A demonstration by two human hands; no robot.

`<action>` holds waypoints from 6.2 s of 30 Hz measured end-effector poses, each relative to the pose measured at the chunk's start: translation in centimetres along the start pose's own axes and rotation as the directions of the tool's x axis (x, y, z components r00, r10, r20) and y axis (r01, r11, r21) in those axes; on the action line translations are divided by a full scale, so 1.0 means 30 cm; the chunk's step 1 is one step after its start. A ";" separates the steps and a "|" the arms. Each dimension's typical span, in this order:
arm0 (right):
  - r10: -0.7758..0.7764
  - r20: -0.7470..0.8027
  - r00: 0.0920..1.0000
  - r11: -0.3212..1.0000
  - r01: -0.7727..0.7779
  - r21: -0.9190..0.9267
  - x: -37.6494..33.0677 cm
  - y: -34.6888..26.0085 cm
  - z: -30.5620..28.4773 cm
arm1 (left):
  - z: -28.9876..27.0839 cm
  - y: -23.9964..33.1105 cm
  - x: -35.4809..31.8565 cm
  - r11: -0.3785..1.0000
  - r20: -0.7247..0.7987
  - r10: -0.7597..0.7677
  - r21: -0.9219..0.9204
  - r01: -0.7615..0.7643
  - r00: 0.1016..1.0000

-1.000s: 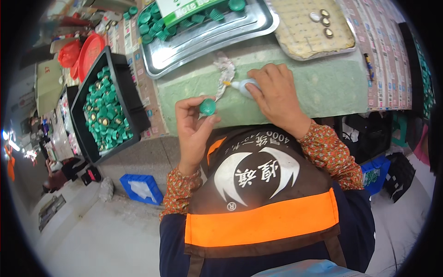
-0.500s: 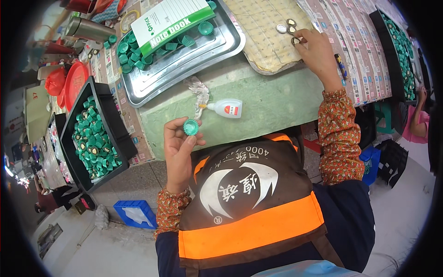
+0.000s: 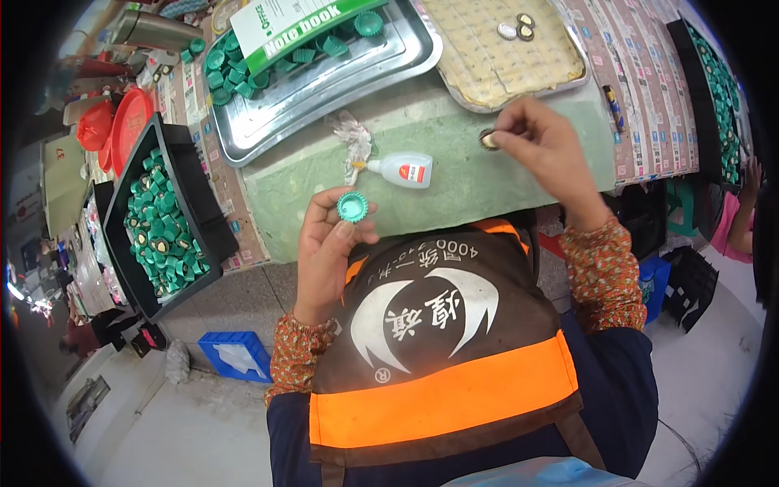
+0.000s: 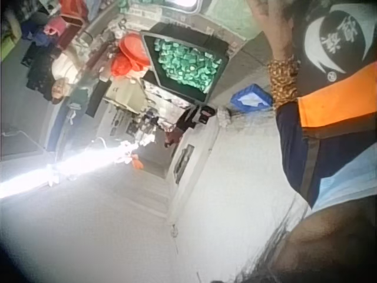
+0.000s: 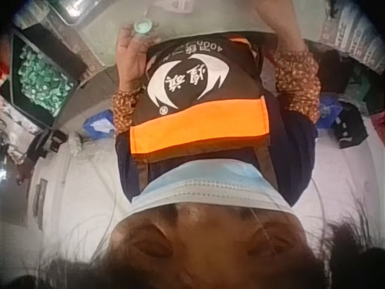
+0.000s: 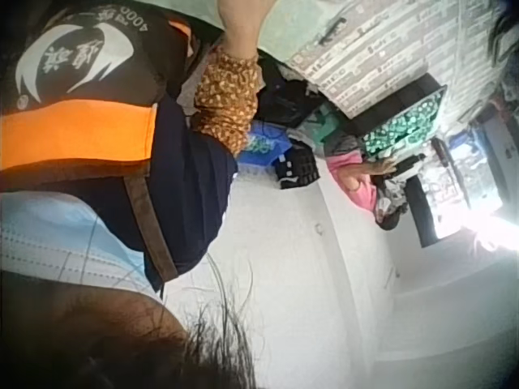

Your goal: The person applies glue from a small bottle into green plastic bottle caps and then presses a small round metallic disc into the center of each cap. The assembled caps are placed into a black plastic bin. The person occasionally moves trays of caps and discs to manage the workspace.

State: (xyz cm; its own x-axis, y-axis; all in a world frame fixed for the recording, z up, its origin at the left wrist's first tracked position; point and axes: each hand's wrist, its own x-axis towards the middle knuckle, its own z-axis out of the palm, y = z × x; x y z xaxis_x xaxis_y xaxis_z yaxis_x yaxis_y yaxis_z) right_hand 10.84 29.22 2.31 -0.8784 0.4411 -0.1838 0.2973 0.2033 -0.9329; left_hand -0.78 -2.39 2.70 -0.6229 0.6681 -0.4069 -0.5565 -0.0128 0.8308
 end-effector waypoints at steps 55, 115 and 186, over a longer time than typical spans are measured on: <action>-0.572 0.311 0.759 0.720 0.646 -0.254 -0.133 -0.142 0.336 | 0.018 -0.065 -0.017 0.958 0.119 -0.216 -0.164 0.234 0.969; 0.073 0.365 0.928 0.890 -0.226 0.396 -0.182 -0.034 0.393 | 0.093 -0.094 -0.013 0.977 0.024 -0.147 -0.151 0.149 0.989; 0.024 0.378 0.925 0.808 -0.241 0.538 -0.183 -0.026 0.419 | 0.080 -0.087 -0.023 0.970 -0.069 -0.190 -0.165 0.177 0.979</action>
State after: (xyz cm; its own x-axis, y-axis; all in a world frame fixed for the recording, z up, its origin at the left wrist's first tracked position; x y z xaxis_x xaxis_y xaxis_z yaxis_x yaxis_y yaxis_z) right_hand 10.72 15.66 0.16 -0.9472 0.0824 -0.3099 0.2507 -0.4122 -0.8759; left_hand 2.43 -1.02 1.71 -0.5422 0.6055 -0.5826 -0.7409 -0.0175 0.6714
